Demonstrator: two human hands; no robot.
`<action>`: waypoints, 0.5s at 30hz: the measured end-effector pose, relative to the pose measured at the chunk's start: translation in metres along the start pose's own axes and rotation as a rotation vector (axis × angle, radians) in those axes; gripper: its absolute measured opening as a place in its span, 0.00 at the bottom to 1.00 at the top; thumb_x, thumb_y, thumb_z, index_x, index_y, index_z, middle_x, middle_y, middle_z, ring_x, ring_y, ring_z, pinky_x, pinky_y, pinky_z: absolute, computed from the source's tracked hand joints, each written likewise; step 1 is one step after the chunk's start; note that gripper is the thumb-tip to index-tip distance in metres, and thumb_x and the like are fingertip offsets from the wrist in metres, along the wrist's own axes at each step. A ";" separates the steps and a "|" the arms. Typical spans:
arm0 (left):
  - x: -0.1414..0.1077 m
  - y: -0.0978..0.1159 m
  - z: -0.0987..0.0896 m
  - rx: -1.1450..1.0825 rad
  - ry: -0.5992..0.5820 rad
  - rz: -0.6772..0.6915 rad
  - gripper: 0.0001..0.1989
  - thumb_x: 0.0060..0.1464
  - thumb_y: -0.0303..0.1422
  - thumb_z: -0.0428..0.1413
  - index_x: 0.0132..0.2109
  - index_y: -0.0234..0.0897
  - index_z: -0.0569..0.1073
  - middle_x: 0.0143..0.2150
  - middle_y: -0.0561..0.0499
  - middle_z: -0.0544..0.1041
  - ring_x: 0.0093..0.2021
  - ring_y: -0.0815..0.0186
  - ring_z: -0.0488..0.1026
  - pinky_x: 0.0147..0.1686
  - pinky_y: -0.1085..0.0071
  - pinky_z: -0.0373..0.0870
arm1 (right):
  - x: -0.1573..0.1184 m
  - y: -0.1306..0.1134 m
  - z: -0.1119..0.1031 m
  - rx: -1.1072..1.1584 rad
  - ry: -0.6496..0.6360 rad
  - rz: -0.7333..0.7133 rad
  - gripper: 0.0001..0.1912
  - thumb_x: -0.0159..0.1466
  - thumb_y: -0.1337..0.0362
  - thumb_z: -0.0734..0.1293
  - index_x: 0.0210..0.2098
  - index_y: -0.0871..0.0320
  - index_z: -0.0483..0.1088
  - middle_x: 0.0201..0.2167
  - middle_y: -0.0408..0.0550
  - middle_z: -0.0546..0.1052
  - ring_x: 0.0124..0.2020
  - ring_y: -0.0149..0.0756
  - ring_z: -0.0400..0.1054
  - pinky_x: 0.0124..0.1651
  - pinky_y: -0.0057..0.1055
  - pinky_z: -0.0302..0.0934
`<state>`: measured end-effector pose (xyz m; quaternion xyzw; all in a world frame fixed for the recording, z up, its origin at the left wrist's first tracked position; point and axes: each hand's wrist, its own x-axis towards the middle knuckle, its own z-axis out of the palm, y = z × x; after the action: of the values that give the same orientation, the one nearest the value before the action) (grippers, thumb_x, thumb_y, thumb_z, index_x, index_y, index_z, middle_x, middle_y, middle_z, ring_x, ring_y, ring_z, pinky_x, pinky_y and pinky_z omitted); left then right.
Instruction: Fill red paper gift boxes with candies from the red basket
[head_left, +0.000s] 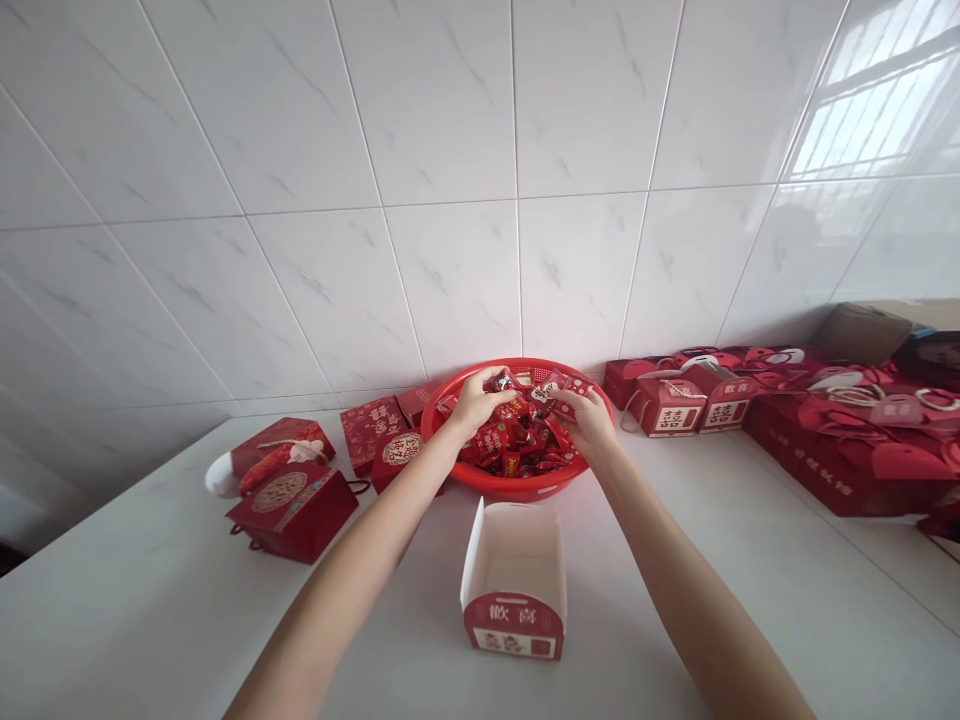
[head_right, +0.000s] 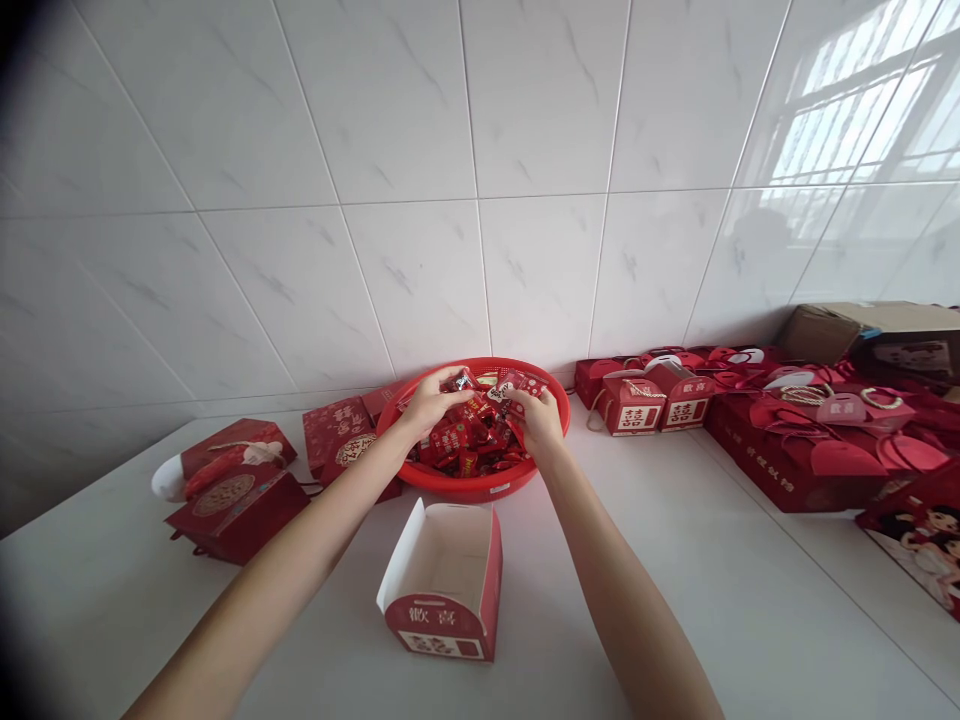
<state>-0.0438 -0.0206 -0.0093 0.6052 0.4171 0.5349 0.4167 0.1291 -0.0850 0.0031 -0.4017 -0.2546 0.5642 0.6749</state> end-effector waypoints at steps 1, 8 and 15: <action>0.000 0.001 0.000 -0.015 0.000 0.005 0.24 0.40 0.27 0.68 0.49 0.36 0.79 0.54 0.45 0.80 0.55 0.55 0.75 0.58 0.59 0.69 | -0.001 0.000 0.001 -0.004 -0.004 -0.001 0.12 0.46 0.74 0.74 0.27 0.57 0.70 0.26 0.42 0.79 0.27 0.33 0.74 0.24 0.24 0.67; -0.005 0.009 0.005 -0.124 -0.062 0.048 0.29 0.39 0.34 0.70 0.52 0.35 0.78 0.51 0.45 0.80 0.50 0.57 0.77 0.55 0.59 0.71 | -0.002 0.002 0.003 -0.033 0.028 -0.026 0.12 0.47 0.76 0.74 0.27 0.58 0.69 0.24 0.41 0.78 0.24 0.30 0.72 0.22 0.21 0.65; -0.006 0.010 0.005 -0.085 -0.058 0.098 0.27 0.41 0.36 0.69 0.50 0.36 0.78 0.50 0.46 0.81 0.51 0.56 0.76 0.55 0.59 0.70 | 0.002 0.005 0.001 -0.069 -0.038 0.004 0.13 0.50 0.75 0.73 0.29 0.55 0.68 0.25 0.39 0.77 0.28 0.32 0.74 0.26 0.25 0.73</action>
<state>-0.0392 -0.0298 -0.0018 0.6219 0.3514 0.5541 0.4274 0.1255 -0.0830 -0.0007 -0.4144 -0.2857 0.5638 0.6548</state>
